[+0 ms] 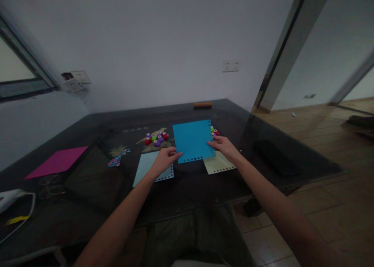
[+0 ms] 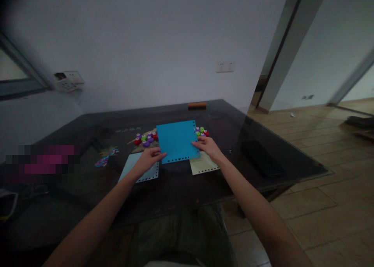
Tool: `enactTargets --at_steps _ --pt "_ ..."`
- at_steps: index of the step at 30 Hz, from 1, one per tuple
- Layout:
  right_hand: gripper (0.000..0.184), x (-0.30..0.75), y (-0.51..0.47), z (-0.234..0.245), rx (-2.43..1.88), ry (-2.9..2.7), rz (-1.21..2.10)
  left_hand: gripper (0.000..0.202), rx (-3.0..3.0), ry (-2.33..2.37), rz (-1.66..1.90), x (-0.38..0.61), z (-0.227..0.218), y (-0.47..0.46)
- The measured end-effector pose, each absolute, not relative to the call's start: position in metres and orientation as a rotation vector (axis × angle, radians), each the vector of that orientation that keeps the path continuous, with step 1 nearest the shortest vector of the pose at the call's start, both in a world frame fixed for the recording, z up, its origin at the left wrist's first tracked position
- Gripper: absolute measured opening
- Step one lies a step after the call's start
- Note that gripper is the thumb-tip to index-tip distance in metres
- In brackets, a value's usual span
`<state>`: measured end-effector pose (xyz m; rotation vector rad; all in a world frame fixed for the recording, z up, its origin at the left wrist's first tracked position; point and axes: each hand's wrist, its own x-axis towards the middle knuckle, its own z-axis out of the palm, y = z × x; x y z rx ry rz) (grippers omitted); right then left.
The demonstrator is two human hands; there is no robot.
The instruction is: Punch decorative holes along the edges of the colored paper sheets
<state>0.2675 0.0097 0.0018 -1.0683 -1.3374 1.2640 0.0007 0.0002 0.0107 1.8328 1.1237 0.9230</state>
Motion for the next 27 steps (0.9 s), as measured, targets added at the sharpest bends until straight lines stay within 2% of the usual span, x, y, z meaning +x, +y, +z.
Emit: enactTargets --at_steps 6,11,20,27 --pt "0.041 0.266 0.009 -0.001 -1.094 -1.279 1.216 0.028 1.800 1.085 0.851 0.008 0.002 -0.001" --pt "0.037 0.266 0.009 -0.001 -1.057 -1.270 1.195 0.034 1.761 1.131 0.703 0.010 -0.001 -0.002" --pt "0.033 0.265 0.009 -0.003 -0.982 -1.238 1.221 0.033 1.785 1.194 0.654 0.014 0.004 -0.008" --pt "0.031 0.267 0.011 -0.003 -0.962 -1.286 1.157 0.024 1.707 1.157 0.657 0.015 0.005 -0.007"
